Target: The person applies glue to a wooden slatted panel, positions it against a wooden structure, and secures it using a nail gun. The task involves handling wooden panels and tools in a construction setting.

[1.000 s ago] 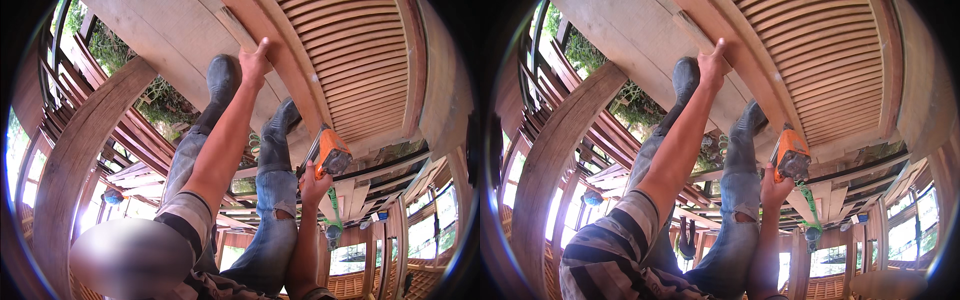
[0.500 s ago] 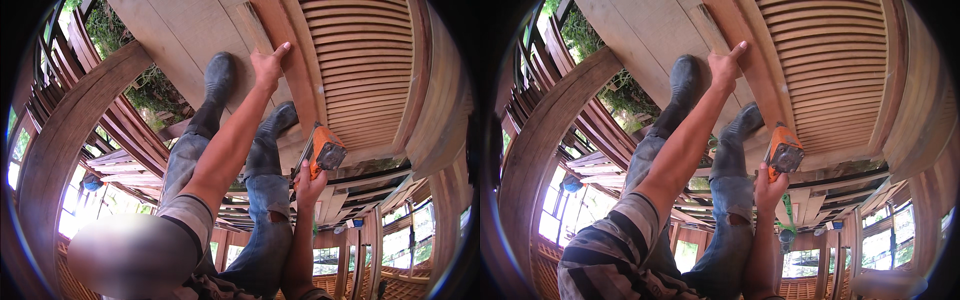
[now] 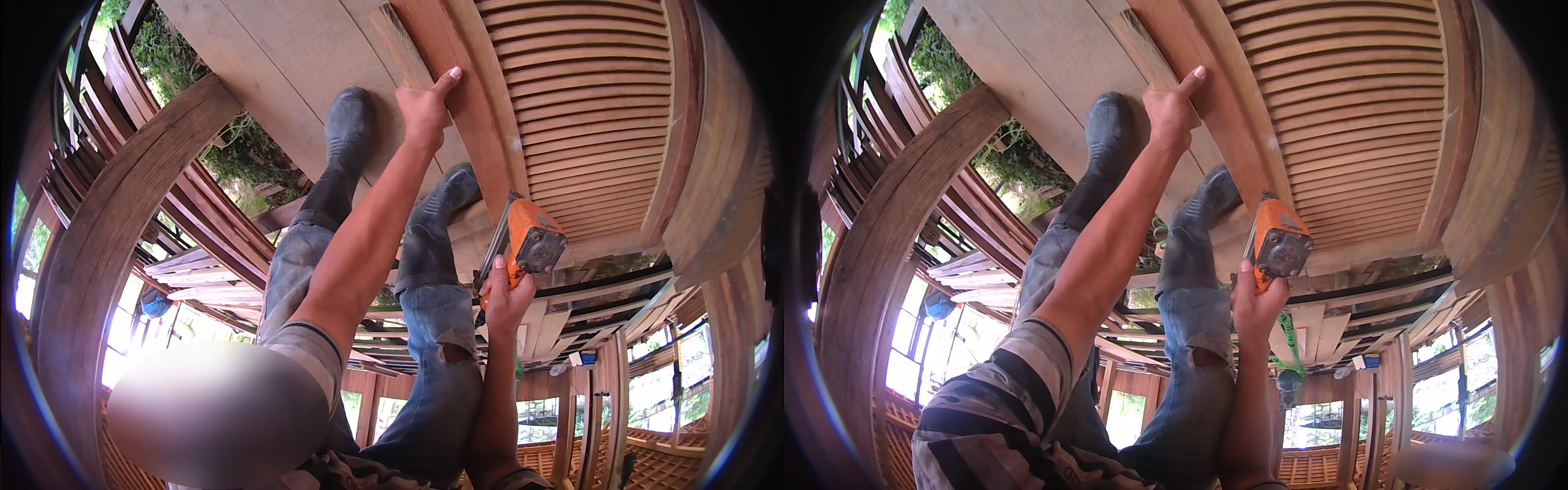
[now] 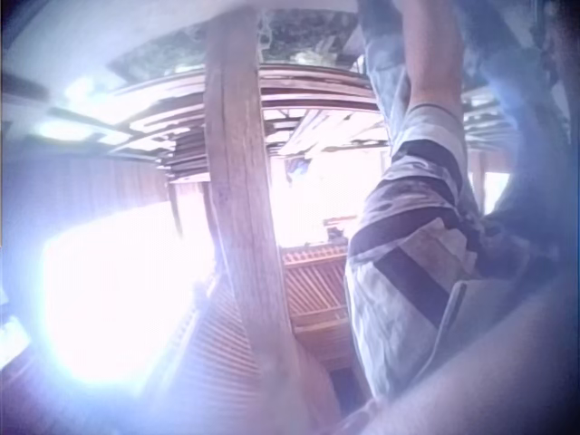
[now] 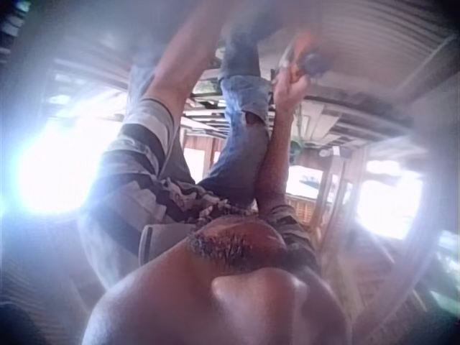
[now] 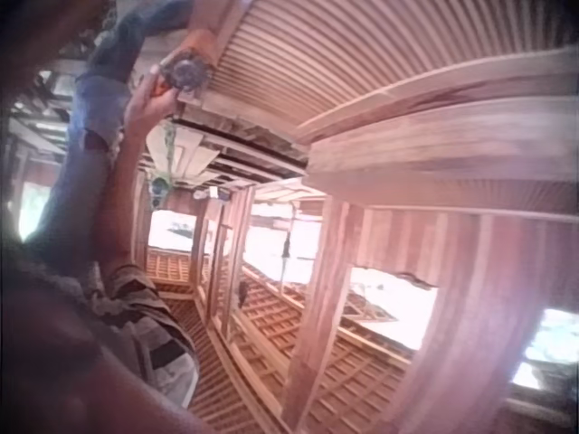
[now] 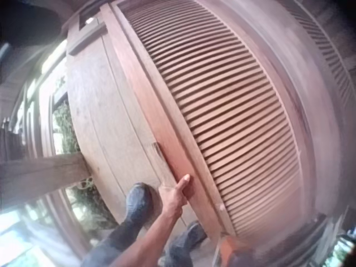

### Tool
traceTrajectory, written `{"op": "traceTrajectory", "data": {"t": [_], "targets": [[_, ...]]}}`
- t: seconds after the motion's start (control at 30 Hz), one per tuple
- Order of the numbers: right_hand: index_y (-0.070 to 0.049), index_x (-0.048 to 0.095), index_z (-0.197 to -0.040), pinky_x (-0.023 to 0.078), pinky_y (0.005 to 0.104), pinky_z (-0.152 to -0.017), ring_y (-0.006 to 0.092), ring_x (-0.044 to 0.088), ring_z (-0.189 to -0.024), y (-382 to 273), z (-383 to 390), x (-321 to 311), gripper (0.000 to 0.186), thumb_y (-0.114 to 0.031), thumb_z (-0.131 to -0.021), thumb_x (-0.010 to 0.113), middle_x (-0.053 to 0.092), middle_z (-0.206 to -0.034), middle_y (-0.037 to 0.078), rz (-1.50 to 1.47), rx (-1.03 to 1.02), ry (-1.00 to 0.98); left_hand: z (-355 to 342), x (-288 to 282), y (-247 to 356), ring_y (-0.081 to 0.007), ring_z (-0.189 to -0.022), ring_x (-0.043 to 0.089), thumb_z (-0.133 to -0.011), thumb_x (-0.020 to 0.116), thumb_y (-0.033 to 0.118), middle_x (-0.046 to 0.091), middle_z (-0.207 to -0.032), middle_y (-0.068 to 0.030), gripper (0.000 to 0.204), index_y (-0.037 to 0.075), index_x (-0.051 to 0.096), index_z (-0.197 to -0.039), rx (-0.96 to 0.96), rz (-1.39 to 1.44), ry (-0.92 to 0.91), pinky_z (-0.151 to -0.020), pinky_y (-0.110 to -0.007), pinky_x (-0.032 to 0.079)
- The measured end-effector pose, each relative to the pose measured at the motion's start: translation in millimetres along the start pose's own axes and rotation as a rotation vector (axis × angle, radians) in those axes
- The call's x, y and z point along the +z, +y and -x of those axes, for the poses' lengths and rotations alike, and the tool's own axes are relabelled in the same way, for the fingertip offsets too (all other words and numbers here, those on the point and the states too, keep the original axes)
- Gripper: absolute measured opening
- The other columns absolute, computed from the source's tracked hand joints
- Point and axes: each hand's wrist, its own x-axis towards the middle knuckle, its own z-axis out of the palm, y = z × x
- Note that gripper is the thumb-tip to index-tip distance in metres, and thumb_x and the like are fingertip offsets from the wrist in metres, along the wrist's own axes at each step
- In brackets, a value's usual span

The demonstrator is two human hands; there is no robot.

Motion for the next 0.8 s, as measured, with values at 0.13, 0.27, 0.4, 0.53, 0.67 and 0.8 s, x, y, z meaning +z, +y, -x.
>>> {"op": "traceTrajectory", "data": {"t": [0.13,0.27,0.4,0.53,0.67,0.8], "targets": [[0.001,0.053,-0.112,0.046,0.0278,-0.054,0.0106,0.056,-0.055,-10.0,-16.4,-2.1,0.021,-0.019,-0.110,0.060,0.059,-0.067,0.004,0.011,-0.051,-0.093,-0.2,1.7,0.1,-0.0245,-0.095,0.074,-0.084,0.091,0.010,0.074,-0.111,-0.0174,0.052,-0.010,0.063,-0.122,0.001,0.001,-0.006,-0.083,-0.038,0.063],[0.004,0.045,-0.150,0.050,0.0262,-0.060,0.0098,0.060,-0.065,-48.0,-51.5,1.3,0.049,-0.015,-0.108,0.060,0.065,-0.088,0.007,-0.168,-0.136,-0.157,-1.6,-1.0,2.8,-0.0248,-0.095,0.074,-0.084,0.092,0.010,0.075,-0.111,-0.0171,0.051,-0.009,0.064,-0.123,-0.031,0.009,-0.032,-0.082,-0.038,0.063],[0.003,0.030,-0.166,0.052,0.0261,-0.066,0.0095,0.061,-0.071,-70.2,-78.1,-15.1,0.073,-0.015,-0.105,0.064,0.068,-0.095,0.007,-0.115,-0.263,-0.236,-1.0,-4.1,2.8,-0.0249,-0.094,0.074,-0.085,0.092,0.012,0.075,-0.111,-0.0172,0.050,-0.008,0.066,-0.122,-0.056,-0.003,-0.043,-0.081,-0.039,0.063],[-0.027,0.044,-0.164,0.057,0.0470,-0.071,0.0344,0.073,-0.081,-83.1,-107.1,-0.8,0.072,-0.020,-0.098,0.073,0.073,-0.097,0.018,0.753,-0.511,0.023,-1.0,1.1,1.5,-0.0241,-0.094,0.074,-0.085,0.092,0.013,0.075,-0.110,-0.0173,0.047,-0.009,0.068,-0.119,-0.030,-0.022,0.000,-0.080,-0.038,0.063],[-0.041,0.044,-0.163,0.056,0.0525,-0.072,0.0406,0.074,-0.083,-80.6,-129.9,19.2,0.076,-0.023,-0.096,0.075,0.073,-0.094,0.017,1.130,-0.343,0.103,2.4,0.8,14.2,-0.0234,-0.090,0.075,-0.085,0.093,0.016,0.075,-0.108,-0.0170,0.048,-0.010,0.069,-0.117,-0.097,-0.022,-0.062,-0.077,-0.037,0.063],[-0.037,0.040,-0.165,0.057,0.0539,-0.071,0.0401,0.074,-0.082,-78.1,-135.4,17.2,0.080,-0.023,-0.095,0.075,0.072,-0.094,0.016,1.077,-0.477,-0.023,-6.2,-8.6,15.9,-0.0267,-0.096,0.074,-0.082,0.095,0.023,0.073,-0.113,-0.0192,0.065,-0.013,0.062,-0.125,-0.171,-0.085,-0.133,-0.081,-0.041,0.063]]}}
